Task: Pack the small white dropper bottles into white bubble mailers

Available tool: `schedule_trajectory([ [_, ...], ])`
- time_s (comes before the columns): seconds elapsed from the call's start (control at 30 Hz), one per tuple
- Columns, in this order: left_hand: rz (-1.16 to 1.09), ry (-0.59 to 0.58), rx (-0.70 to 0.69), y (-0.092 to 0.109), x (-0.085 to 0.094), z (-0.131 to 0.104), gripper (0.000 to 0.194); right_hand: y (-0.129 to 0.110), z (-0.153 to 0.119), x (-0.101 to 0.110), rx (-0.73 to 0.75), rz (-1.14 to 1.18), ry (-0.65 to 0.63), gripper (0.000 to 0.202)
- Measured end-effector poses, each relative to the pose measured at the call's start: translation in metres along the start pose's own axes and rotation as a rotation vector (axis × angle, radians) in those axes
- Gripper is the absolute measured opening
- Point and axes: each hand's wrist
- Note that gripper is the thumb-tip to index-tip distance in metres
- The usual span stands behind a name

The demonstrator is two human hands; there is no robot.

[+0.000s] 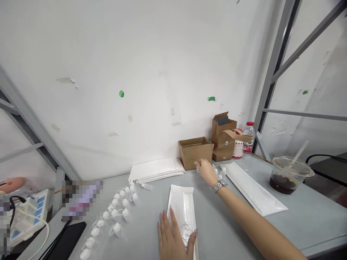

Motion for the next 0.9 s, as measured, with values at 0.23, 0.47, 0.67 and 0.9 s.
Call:
schedule_trajectory([
  [0.23,-0.014,-0.002,0.022,0.002,-0.001,0.000,0.074,-0.028,-0.035,0.005,0.077,0.426,-0.022,0.022],
  [0.47,-0.018,0.063,-0.007,0.002,0.000,0.000,0.081,-0.044,-0.062,0.005,-0.103,0.575,-0.207,0.023],
  [0.67,-0.027,0.053,-0.014,0.002,0.001,0.002,0.082,-0.032,-0.056,0.000,-0.195,0.556,-0.135,0.023],
  [0.9,-0.017,0.070,-0.036,0.002,0.003,0.003,0.082,-0.031,-0.061,-0.015,-0.298,0.571,-0.412,0.013],
])
Point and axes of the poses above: each hand's wrist, its own z-axis towards the middle knuckle, its own x-axis out of the back of the hand, y = z × x, and after that the axes turned 15 degrees about y, right-handed
